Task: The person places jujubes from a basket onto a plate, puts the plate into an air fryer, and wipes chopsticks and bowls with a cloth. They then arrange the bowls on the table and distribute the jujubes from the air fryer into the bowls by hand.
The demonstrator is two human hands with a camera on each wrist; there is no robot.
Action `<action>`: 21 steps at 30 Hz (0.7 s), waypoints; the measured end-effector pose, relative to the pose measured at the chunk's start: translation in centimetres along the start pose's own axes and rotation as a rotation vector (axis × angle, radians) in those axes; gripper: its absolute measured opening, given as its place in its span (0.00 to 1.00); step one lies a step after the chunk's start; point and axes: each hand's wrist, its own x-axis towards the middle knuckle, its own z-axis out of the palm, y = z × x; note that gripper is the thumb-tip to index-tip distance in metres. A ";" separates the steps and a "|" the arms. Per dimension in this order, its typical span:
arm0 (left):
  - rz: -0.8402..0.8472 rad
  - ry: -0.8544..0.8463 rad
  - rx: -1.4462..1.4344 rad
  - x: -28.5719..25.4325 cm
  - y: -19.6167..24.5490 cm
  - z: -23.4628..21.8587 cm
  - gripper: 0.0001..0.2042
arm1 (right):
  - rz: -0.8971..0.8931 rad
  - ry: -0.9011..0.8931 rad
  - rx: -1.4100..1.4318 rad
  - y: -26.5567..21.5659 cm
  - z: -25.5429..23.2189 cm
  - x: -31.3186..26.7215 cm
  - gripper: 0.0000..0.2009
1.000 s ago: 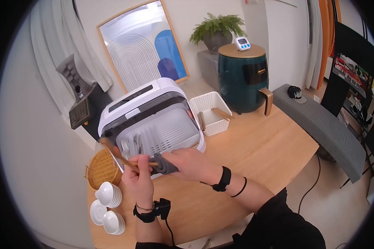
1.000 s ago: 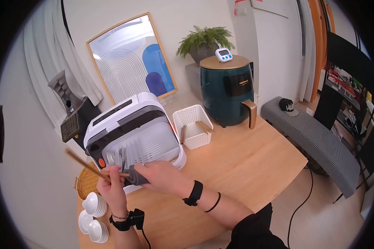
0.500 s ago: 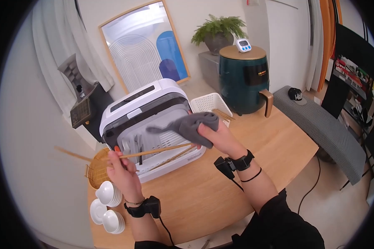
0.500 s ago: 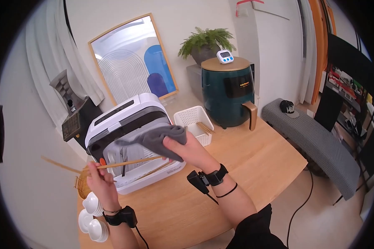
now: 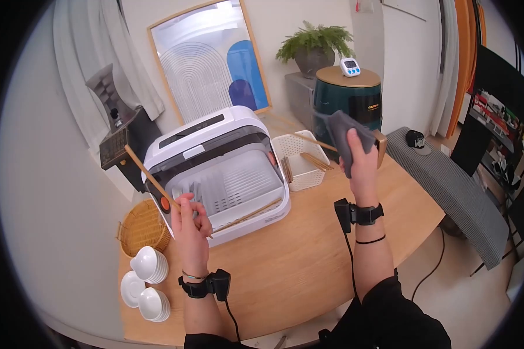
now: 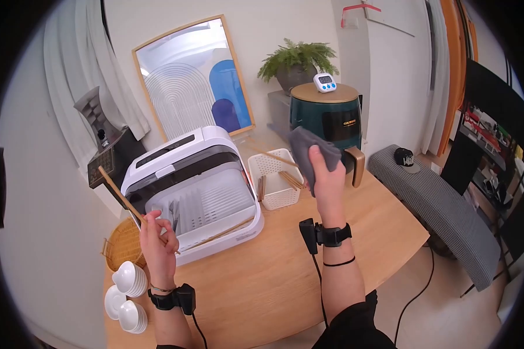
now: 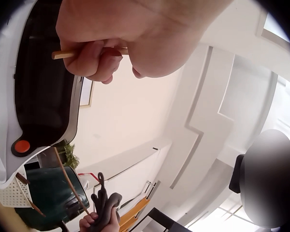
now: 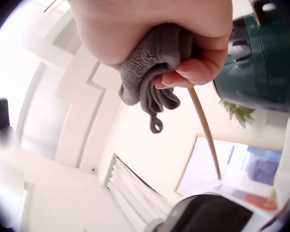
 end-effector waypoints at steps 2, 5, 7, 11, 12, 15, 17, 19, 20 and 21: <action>-0.008 -0.018 0.030 -0.1 -0.2 0.4 0.15 | -0.042 0.124 -0.417 1.2 1.2 0.2 0.19; -0.057 -0.057 0.081 -0.2 -0.5 0.4 0.14 | -0.036 0.054 -0.671 2.9 2.5 -0.4 0.19; -0.073 -0.091 0.080 -0.1 -0.5 0.2 0.14 | -0.110 -0.014 -0.797 4.1 3.6 -1.0 0.17; -0.073 -0.093 0.088 -0.1 -0.5 0.3 0.14 | -0.083 -0.101 -0.822 5.0 4.3 -1.5 0.18; -0.077 -0.101 0.087 -0.1 -0.4 0.3 0.13 | -0.082 -0.102 -0.823 5.3 4.2 -1.5 0.18; -0.093 -0.117 0.094 -0.1 -0.4 0.4 0.13 | -0.076 -0.143 -0.867 7.0 3.5 -1.4 0.18; -0.103 -0.125 0.101 -0.2 -0.4 0.4 0.12 | -0.032 -0.173 -0.904 7.9 3.1 -1.3 0.18; -0.113 -0.141 0.091 -0.3 -0.2 0.5 0.12 | -0.042 -0.205 -0.856 8.6 2.8 -1.2 0.18; -0.113 -0.139 0.091 -0.3 -0.2 0.5 0.12 | -0.049 -0.233 -0.807 8.9 2.5 -1.1 0.19; -0.105 -0.137 0.096 -0.3 -0.4 0.5 0.12 | -0.049 -0.234 -0.807 8.5 2.7 -1.2 0.19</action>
